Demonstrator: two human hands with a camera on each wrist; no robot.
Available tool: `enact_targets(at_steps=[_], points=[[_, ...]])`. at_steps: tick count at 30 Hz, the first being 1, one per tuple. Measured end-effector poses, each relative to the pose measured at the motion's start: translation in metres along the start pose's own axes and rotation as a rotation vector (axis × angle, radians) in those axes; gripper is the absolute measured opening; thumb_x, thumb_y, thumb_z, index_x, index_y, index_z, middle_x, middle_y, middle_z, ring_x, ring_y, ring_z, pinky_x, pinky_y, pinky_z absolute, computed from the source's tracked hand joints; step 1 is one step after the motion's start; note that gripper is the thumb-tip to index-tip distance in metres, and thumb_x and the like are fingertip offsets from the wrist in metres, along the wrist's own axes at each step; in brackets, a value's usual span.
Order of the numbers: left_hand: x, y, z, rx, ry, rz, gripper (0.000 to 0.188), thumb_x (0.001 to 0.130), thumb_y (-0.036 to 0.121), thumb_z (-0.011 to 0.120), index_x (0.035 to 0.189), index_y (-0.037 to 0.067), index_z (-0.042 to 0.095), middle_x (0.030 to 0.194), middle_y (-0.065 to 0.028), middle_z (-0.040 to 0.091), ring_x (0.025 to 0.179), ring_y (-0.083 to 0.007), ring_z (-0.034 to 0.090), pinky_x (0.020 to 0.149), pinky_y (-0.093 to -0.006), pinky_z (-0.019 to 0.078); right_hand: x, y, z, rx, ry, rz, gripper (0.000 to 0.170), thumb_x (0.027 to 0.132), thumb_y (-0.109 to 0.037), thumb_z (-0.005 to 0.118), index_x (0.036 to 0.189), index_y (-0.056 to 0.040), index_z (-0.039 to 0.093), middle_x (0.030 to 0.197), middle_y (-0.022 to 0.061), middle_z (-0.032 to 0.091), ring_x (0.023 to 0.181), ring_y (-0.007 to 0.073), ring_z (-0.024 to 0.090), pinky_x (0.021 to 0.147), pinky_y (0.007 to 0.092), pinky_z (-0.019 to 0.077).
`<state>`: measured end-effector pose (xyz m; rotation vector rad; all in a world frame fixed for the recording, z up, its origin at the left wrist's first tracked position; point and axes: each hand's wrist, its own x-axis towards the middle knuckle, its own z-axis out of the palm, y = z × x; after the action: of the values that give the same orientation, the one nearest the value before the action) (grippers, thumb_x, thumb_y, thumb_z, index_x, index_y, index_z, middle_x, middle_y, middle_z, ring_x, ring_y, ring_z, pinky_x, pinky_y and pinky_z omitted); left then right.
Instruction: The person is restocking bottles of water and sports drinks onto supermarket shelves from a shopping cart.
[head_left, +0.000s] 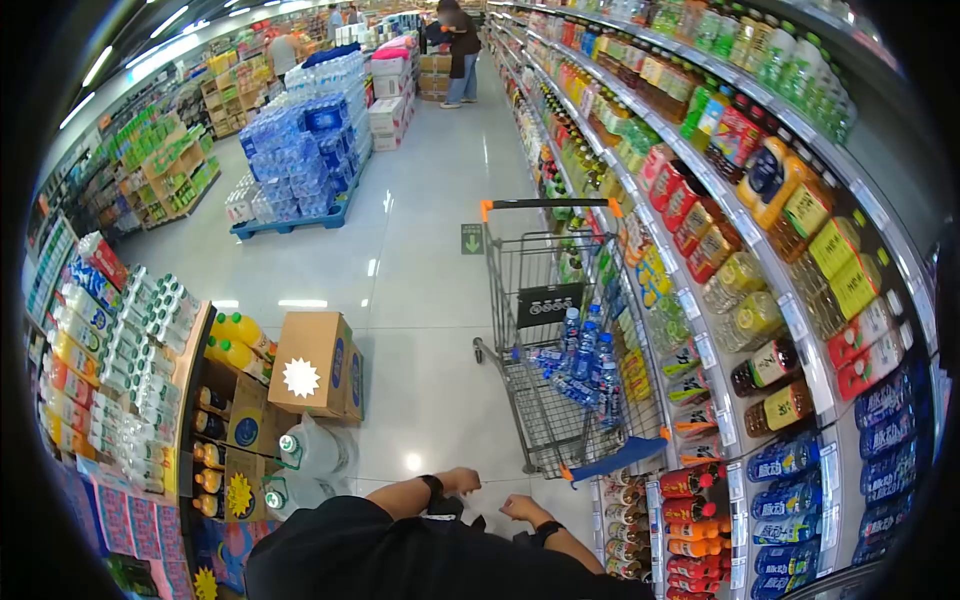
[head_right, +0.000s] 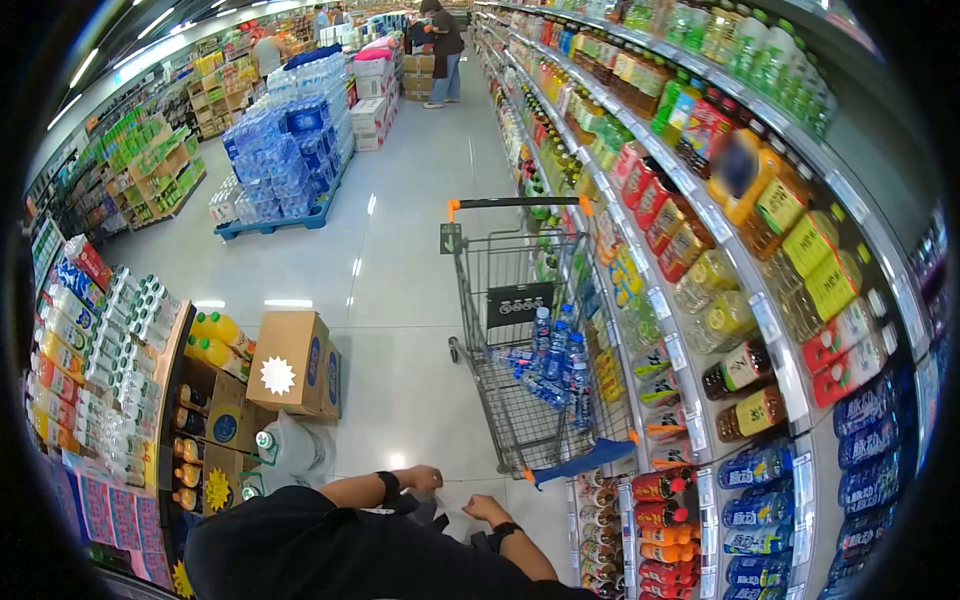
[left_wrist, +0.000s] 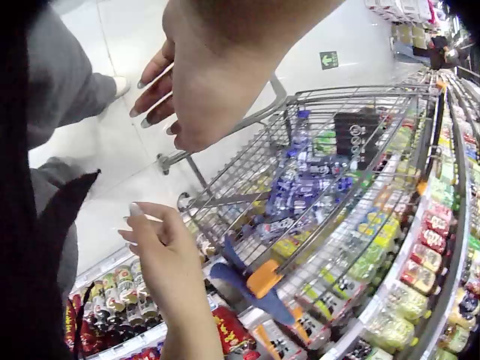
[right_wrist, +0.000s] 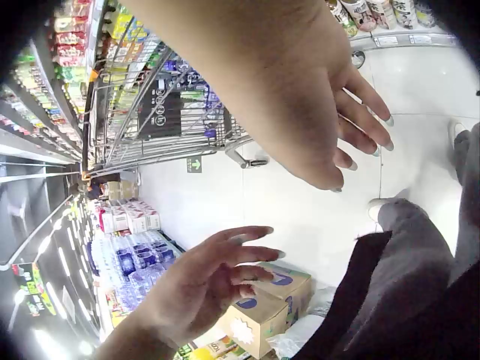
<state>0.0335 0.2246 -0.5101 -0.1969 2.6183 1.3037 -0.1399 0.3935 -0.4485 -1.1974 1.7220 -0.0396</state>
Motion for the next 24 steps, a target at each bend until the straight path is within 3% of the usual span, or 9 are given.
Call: enact_targets(at_steps=[1,3,5,9,12,15,18,22,24], points=[[-0.012,0.029,-0.045,-0.074,0.008,-0.041,0.031,0.077,0.026,0.048,0.077,-0.001,0.063,0.081,-0.015,0.065,0.064,-0.0258,0.064,0.061,-0.0356,0.0509,0.011,-0.011,-0.002,-0.044,0.03,-0.034,0.036,0.073,-0.037,0.063,0.089,-0.0045,0.063,0.083,0.016,0.064,0.08,0.0288,0.062,0.072,0.0361,0.0481],[-0.027,0.046,-0.095,-0.507,0.169,-0.634,0.031,0.076,0.024,0.047,0.081,-0.001,0.064,0.081,-0.0162,0.065,0.07,-0.0249,0.064,0.067,-0.0328,0.0512,0.036,-0.034,-0.022,-0.133,0.099,-0.107,0.036,0.074,-0.037,0.063,0.088,-0.0041,0.063,0.082,0.016,0.064,0.077,0.0276,0.063,0.071,0.0357,0.0484],[-0.04,0.031,-0.123,-0.412,0.272,-0.738,0.034,0.075,0.027,0.048,0.084,-0.002,0.064,0.077,-0.0164,0.065,0.076,-0.0254,0.064,0.071,-0.0331,0.0503,0.061,-0.055,-0.04,-0.065,0.177,-0.179,0.034,0.076,-0.035,0.063,0.09,-0.0038,0.062,0.08,0.014,0.064,0.07,0.0236,0.063,0.065,0.0337,0.0487],[-0.042,0.003,-0.143,-0.309,0.309,-0.688,0.039,0.073,0.032,0.048,0.084,-0.002,0.064,0.075,-0.0167,0.065,0.076,-0.0301,0.063,0.075,-0.0366,0.0485,0.065,-0.11,-0.095,0.339,0.279,-0.116,0.023,0.081,-0.021,0.059,0.095,-0.0035,0.059,0.075,0.0102,0.063,0.066,0.0162,0.062,0.059,0.0302,0.0477],[-0.024,0.005,-0.151,-0.387,0.304,-0.629,0.036,0.074,0.029,0.05,0.087,-0.002,0.063,0.073,-0.0149,0.065,0.07,-0.0254,0.065,0.069,-0.0346,0.0501,0.057,-0.128,-0.133,0.537,0.531,-0.21,0.024,0.08,-0.024,0.06,0.093,-0.0044,0.059,0.072,0.0104,0.064,0.069,0.0235,0.063,0.064,0.0333,0.0487],[-0.007,0.025,-0.165,-0.466,0.266,-0.567,0.032,0.075,0.026,0.052,0.089,-0.002,0.061,0.072,-0.0131,0.065,0.065,-0.0216,0.065,0.065,-0.0329,0.0507,0.056,-0.121,-0.163,0.647,0.758,-0.149,0.016,0.08,-0.013,0.057,0.093,-0.003,0.058,0.077,0.0092,0.063,0.069,0.0148,0.062,0.061,0.0281,0.0477],[0.019,0.028,-0.175,-0.486,0.226,-0.489,0.03,0.076,0.026,0.054,0.089,0.0,0.06,0.071,-0.0119,0.065,0.064,-0.02,0.065,0.063,-0.0317,0.0509,0.069,-0.09,-0.173,0.523,1.217,-0.069,0.018,0.077,-0.012,0.057,0.093,-0.0044,0.058,0.084,0.0102,0.062,0.077,0.0191,0.062,0.066,0.0318,0.0477],[0.056,0.026,-0.202,-0.445,0.252,-0.402,0.028,0.076,0.026,0.055,0.09,0.003,0.061,0.073,-0.0109,0.065,0.064,-0.0202,0.065,0.062,-0.0319,0.0508,0.06,-0.099,-0.182,0.024,1.289,0.009,0.019,0.07,-0.02,0.062,0.084,-0.007,0.058,0.082,0.0119,0.059,0.069,0.0284,0.06,0.062,0.038,0.0473],[0.07,0.042,-0.22,-0.433,0.25,-0.366,0.027,0.076,0.027,0.055,0.09,0.004,0.06,0.073,-0.0107,0.065,0.065,-0.0207,0.064,0.063,-0.0326,0.0505,0.068,-0.08,-0.191,0.281,1.109,0.073,0.015,0.074,-0.018,0.06,0.082,-0.0057,0.059,0.076,0.0112,0.059,0.062,0.0243,0.058,0.057,0.038,0.0467]])
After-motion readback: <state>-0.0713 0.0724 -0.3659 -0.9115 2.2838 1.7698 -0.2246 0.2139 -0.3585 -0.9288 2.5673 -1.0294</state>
